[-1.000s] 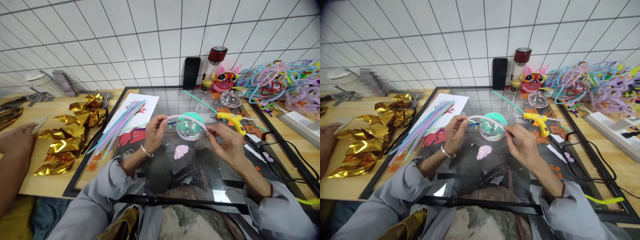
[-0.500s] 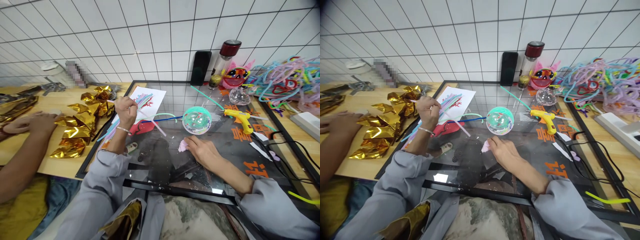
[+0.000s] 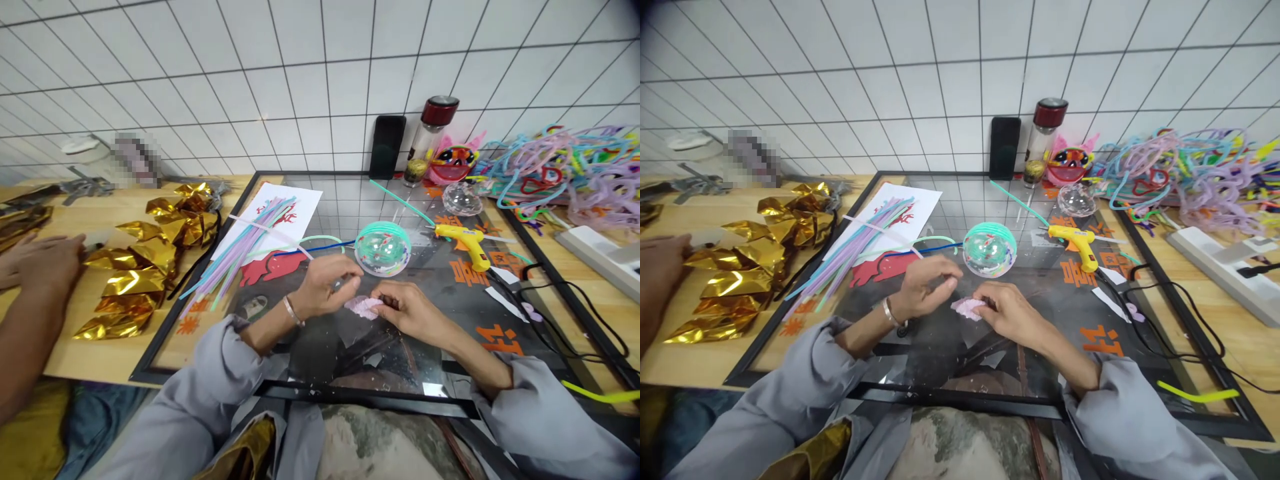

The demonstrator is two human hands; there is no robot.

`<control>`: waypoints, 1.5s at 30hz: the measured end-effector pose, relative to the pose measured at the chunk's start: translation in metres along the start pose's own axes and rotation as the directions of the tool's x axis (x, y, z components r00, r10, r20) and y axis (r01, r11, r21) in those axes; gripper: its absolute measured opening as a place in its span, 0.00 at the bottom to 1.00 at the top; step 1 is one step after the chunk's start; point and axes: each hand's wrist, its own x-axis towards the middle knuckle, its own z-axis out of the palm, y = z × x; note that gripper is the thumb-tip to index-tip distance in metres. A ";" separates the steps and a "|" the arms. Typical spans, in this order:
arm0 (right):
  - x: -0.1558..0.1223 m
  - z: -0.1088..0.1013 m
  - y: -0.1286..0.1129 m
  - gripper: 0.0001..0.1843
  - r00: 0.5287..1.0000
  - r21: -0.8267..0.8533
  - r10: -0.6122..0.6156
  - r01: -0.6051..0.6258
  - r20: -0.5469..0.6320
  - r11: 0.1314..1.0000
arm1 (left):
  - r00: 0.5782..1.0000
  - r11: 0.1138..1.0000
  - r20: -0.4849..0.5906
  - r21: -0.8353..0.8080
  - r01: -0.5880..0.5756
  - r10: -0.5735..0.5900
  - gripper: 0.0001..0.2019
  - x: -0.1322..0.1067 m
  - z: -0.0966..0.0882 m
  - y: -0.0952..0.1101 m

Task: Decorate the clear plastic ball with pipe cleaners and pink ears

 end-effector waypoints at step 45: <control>0.047 -0.039 -0.015 0.08 0.758 -0.018 -0.117 0.138 -0.642 0.990 | 0.734 0.491 0.256 -0.601 0.630 -0.629 0.20 0.075 -0.004 -0.019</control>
